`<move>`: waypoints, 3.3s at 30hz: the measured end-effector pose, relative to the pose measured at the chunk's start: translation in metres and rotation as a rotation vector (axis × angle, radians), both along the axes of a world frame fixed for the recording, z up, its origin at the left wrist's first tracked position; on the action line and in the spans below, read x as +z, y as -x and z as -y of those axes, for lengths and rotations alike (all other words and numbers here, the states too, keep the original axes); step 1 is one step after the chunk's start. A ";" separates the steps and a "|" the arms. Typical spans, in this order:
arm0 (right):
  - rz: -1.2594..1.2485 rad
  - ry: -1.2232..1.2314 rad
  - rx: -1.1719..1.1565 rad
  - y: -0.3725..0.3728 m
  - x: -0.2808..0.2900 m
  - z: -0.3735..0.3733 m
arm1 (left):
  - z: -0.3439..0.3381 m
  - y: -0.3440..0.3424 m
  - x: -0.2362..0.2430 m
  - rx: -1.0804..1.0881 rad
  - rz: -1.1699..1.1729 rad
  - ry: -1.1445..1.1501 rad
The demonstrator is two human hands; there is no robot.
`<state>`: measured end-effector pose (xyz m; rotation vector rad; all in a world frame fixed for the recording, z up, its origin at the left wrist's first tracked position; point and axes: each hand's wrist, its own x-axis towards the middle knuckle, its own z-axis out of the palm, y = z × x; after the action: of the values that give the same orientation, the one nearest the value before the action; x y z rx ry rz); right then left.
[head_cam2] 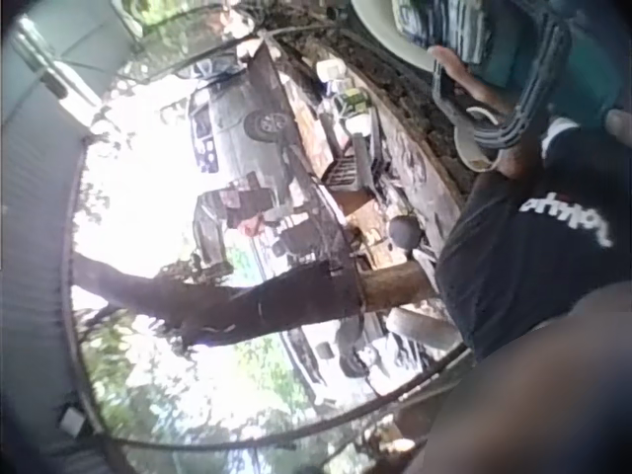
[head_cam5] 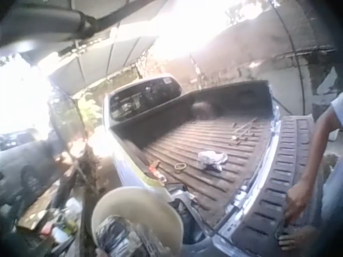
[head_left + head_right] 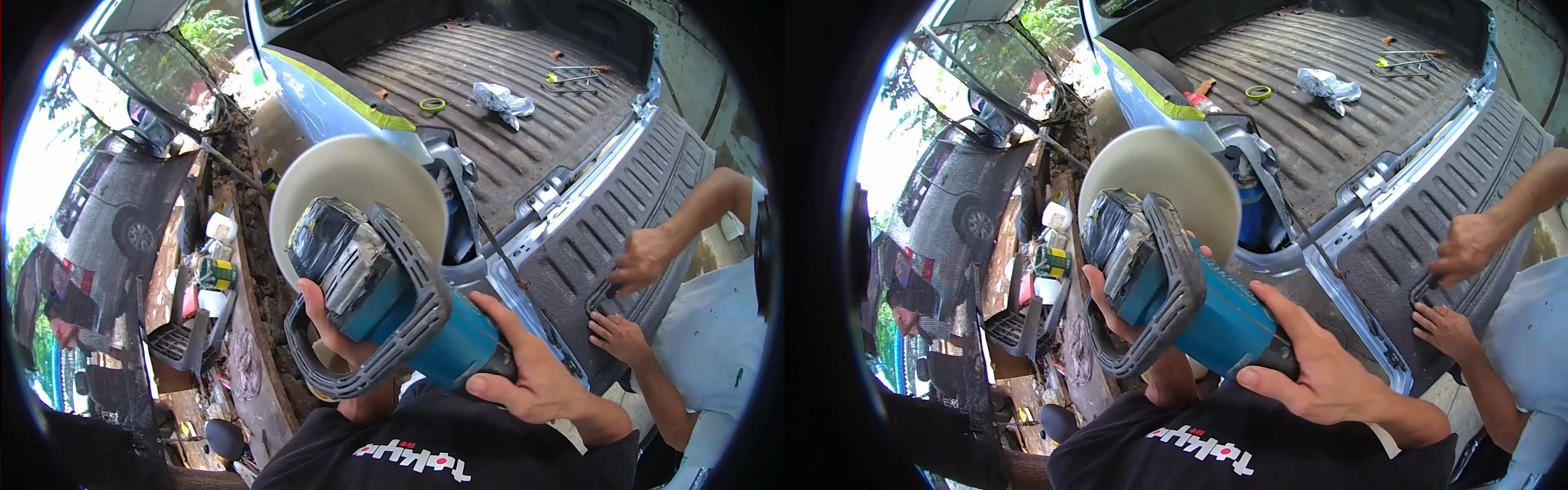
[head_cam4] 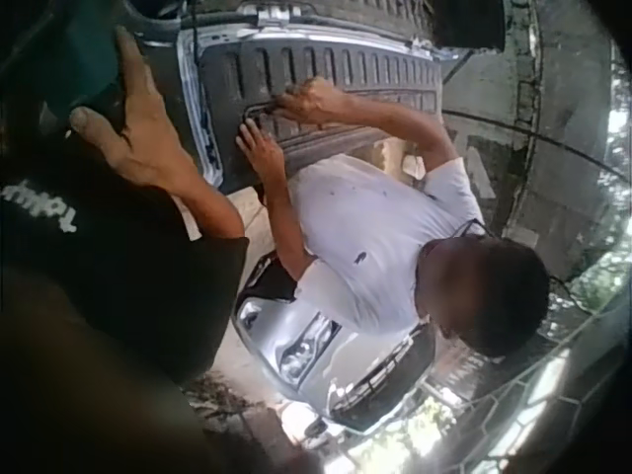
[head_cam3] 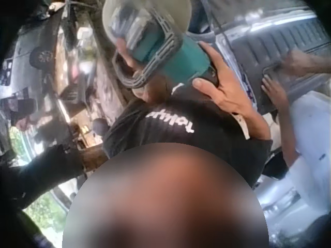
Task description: The recorder uses a power polisher and spray to polish the exterior body panel of a pickup truck.
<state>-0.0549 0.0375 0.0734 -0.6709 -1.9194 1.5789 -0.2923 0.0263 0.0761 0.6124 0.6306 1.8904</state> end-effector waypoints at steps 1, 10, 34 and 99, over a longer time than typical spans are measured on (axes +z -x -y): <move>0.016 0.014 0.011 -0.007 0.007 0.001 | 0.004 -0.006 -0.001 -0.056 0.046 -0.050; -0.144 0.396 -0.206 -0.046 0.058 0.035 | 0.013 -0.052 0.027 -0.086 -0.176 0.075; -0.277 -0.421 -0.181 0.187 -0.075 -0.004 | -0.080 0.169 -0.019 -0.236 -0.006 -0.029; -0.438 0.215 -0.906 0.542 0.061 -0.047 | -0.285 0.411 0.059 -1.214 0.193 -0.117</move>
<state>-0.5968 0.0846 0.1341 -0.9959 -0.9085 1.1881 -0.7029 0.3112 0.1353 0.6546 -0.0420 0.8141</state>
